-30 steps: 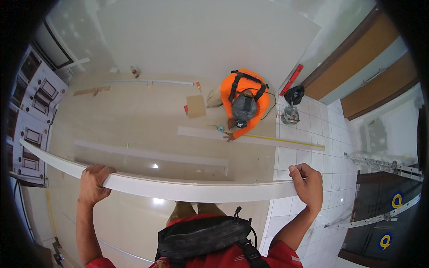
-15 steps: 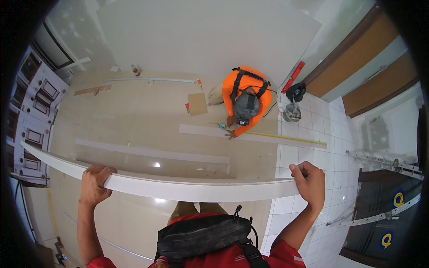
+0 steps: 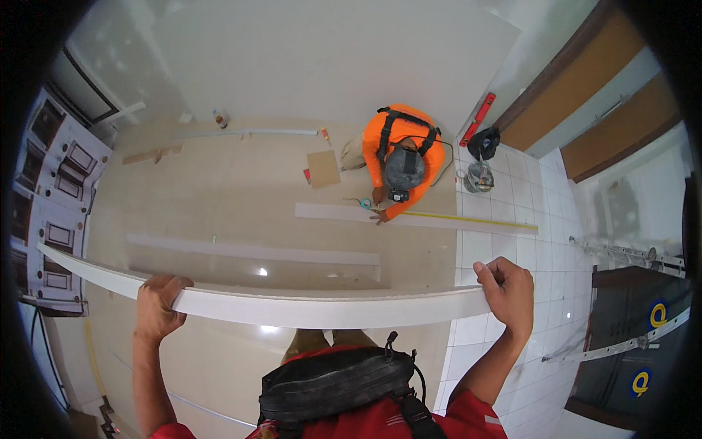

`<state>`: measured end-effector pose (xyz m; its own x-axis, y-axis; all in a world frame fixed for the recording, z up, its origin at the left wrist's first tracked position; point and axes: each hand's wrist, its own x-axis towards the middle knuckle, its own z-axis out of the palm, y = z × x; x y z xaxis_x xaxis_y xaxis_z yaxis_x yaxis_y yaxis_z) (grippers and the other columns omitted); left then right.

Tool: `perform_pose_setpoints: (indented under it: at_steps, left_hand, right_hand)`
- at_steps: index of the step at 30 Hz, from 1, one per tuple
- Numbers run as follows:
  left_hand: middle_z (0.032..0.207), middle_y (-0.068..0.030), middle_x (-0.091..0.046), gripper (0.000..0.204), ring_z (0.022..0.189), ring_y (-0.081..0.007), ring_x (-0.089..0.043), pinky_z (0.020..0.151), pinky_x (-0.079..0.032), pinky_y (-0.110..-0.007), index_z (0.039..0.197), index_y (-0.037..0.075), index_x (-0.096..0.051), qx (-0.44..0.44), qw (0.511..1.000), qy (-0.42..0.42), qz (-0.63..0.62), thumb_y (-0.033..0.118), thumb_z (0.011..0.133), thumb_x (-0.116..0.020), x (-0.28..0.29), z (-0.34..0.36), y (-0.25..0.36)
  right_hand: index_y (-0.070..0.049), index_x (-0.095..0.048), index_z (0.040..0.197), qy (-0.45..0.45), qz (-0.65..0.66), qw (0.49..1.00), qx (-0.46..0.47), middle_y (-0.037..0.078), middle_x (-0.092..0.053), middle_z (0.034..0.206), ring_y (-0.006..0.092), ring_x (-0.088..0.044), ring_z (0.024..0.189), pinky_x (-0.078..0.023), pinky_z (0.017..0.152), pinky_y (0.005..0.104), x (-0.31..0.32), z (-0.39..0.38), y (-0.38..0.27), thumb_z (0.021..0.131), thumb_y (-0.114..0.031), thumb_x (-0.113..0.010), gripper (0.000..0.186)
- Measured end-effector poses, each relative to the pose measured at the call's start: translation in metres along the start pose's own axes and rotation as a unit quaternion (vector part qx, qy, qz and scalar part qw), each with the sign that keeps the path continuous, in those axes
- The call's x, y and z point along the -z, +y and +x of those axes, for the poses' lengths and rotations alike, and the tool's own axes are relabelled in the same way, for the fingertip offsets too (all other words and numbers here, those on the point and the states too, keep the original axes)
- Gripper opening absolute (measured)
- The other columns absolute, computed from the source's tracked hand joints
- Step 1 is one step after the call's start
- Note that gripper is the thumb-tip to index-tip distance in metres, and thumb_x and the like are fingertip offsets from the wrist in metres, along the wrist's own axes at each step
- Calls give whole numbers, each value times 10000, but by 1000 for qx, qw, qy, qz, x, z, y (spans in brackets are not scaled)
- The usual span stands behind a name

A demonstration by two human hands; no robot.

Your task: The person uses a utility knife to cut a gypsum board along a marked line, snaps it to separate the pieces, and then positions and fits a board segment into a wall section using a screwdriver and a tape measure while a second person assists.

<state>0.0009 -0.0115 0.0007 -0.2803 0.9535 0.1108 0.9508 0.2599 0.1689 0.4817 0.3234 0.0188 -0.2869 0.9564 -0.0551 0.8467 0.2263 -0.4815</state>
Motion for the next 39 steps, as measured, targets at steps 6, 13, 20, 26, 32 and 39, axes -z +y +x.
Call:
perform_pose_setpoints:
  at_steps: [6,13,20,26,32,39]
  left_hand:
    - [790,-83,-682,284,762,-348,-650,711,-528,-438,900,115,-679,1,1000,6,-23,26,631,-690,-2,1,1]
    - [780,-103,-677,257,747,-363,-646,702,-523,-450,895,95,-689,0,1000,6,-18,46,643,-680,0,-2,7]
    - [765,-88,-666,255,742,-348,-639,691,-510,-439,887,103,-688,1,1000,8,-10,56,636,-684,-4,-8,6]
    - [777,-90,-669,280,745,-350,-639,693,-516,-436,899,102,-685,-6,1000,11,-21,50,624,-678,-2,-10,9]
    - [780,-93,-669,279,750,-356,-638,698,-518,-442,897,102,-680,1,1000,13,-17,50,624,-678,-2,-10,10]
    - [779,-92,-668,284,760,-359,-641,703,-521,-450,902,103,-678,6,1000,7,-11,48,624,-690,1,-7,14]
  right_hand:
    - [-7,-696,757,-2,0,1000,12,150,-692,643,306,-662,567,-501,584,397,0,-2,2,917,-390,-732,417]
    - [-7,-696,752,6,-6,1000,19,142,-700,645,313,-668,565,-510,588,405,-3,-6,8,917,-409,-733,437]
    - [-11,-692,743,3,-7,1000,17,144,-690,627,306,-665,548,-505,584,401,-1,-8,7,916,-403,-738,431]
    - [-12,-700,752,3,0,1000,12,140,-697,637,307,-665,550,-512,599,393,-2,-10,8,914,-412,-737,433]
    - [-12,-702,756,2,-15,1000,11,146,-707,653,307,-681,577,-519,606,393,1,-11,5,912,-421,-740,440]
    - [-12,-704,760,2,-26,1000,14,145,-709,657,321,-682,584,-524,609,404,0,-11,13,917,-430,-737,448]
